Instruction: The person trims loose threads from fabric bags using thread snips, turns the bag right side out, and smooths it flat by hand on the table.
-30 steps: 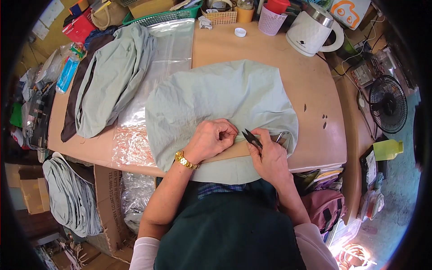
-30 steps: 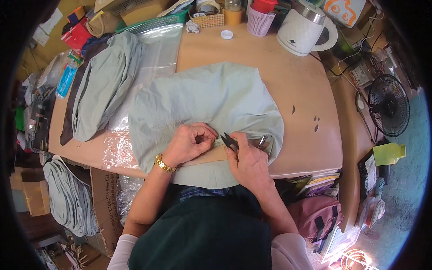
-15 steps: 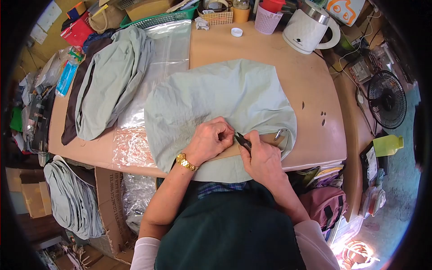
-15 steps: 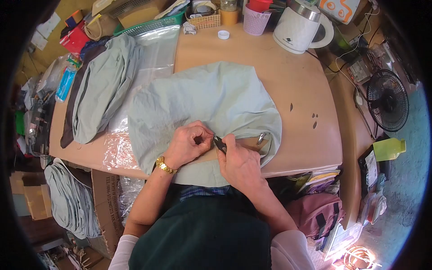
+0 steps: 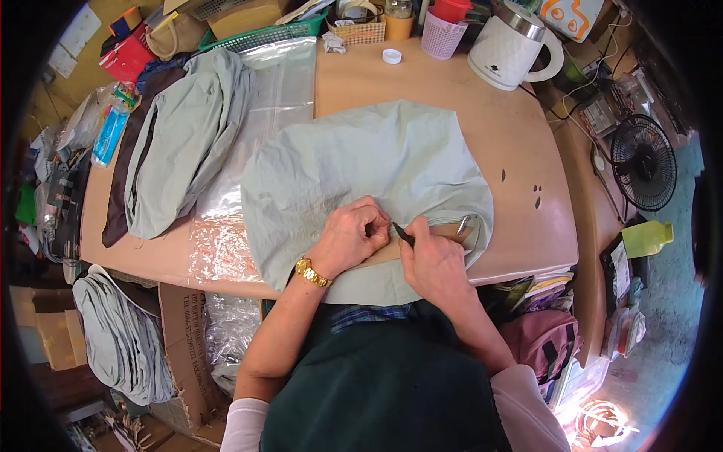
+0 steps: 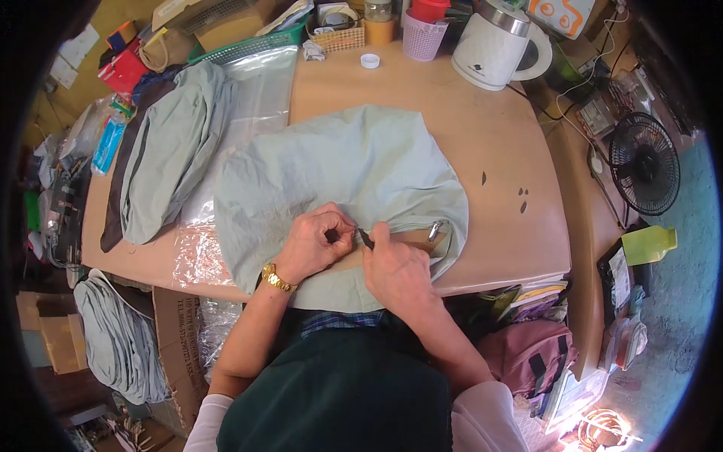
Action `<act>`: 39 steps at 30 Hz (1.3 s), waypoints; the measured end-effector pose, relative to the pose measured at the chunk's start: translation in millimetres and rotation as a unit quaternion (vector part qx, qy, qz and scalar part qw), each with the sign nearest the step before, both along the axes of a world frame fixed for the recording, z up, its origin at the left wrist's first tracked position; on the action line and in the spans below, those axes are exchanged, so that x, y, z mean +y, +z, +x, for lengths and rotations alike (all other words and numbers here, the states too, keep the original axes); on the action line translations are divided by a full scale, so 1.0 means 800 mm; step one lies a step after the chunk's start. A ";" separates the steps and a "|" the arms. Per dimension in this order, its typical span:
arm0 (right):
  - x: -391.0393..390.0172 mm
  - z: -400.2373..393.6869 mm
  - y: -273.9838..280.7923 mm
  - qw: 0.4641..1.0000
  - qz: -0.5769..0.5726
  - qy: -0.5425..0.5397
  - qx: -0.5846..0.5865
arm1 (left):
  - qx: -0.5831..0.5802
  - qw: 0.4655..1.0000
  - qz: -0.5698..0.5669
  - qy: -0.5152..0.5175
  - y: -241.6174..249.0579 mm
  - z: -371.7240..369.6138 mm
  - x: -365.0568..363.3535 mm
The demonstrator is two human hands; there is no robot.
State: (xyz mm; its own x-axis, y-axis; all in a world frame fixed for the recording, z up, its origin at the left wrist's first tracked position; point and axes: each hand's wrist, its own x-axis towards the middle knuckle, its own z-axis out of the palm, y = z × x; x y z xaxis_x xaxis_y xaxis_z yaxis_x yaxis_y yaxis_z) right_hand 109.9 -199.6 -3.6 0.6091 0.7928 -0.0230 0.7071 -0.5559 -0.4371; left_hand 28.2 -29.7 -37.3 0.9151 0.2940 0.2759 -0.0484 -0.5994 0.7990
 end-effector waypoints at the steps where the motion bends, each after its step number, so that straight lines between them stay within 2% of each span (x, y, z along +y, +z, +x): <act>1: -0.004 0.003 0.001 1.000 0.000 0.002 0.000 | 0.008 1.000 -0.009 -0.002 0.001 0.000 0.001; 3: -0.011 0.008 0.004 0.996 0.068 0.014 0.054 | 0.016 1.000 -0.019 -0.001 0.002 -0.001 0.002; 10: -0.012 0.014 0.006 0.995 0.082 0.019 0.059 | -0.043 0.999 -0.018 -0.004 -0.003 0.001 -0.001; 13: -0.016 0.021 0.005 0.990 0.093 0.029 0.097 | -0.062 0.998 -0.008 -0.005 -0.004 0.001 -0.001; 15: -0.016 0.025 -0.005 0.986 0.136 0.058 0.080 | -0.067 0.998 -0.004 -0.007 -0.004 0.001 -0.001; 21: -0.011 0.011 -0.010 0.993 0.112 0.044 -0.007 | -0.084 0.994 0.068 -0.007 -0.005 -0.002 -0.003; 26: -0.010 0.017 -0.021 0.991 0.122 0.055 0.013 | -0.129 0.978 0.161 0.006 -0.003 0.000 -0.006; 33: -0.003 0.017 -0.025 0.988 0.133 0.080 0.000 | -0.166 0.973 0.157 0.004 -0.001 0.002 -0.005; 34: -0.003 0.020 -0.022 0.988 0.134 0.080 -0.001 | -0.191 0.973 0.113 0.055 0.004 -0.003 -0.002; 35: -0.005 0.023 -0.016 0.988 0.125 0.051 0.077 | -0.215 0.968 0.067 0.107 0.010 -0.008 -0.001; 36: -0.006 0.028 -0.011 0.981 0.116 0.022 0.154 | -0.248 0.953 -0.052 0.167 0.023 -0.017 -0.006; 37: -0.010 0.033 -0.009 0.981 0.117 0.022 0.154 | -0.274 0.920 -0.170 0.221 0.037 -0.032 -0.014; 39: -0.026 0.044 -0.005 0.936 0.178 0.052 0.298 | -0.261 0.873 -0.308 0.275 0.045 -0.099 0.008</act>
State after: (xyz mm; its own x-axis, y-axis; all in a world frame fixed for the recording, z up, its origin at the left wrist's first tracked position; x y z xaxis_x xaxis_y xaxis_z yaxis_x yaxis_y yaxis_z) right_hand 145.0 -220.5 -8.0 0.4904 0.8696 -0.0572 0.3212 -0.2413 -0.9158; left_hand -51.1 -23.7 -1.6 0.3860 0.8885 0.2483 -0.3427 -0.1118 0.9328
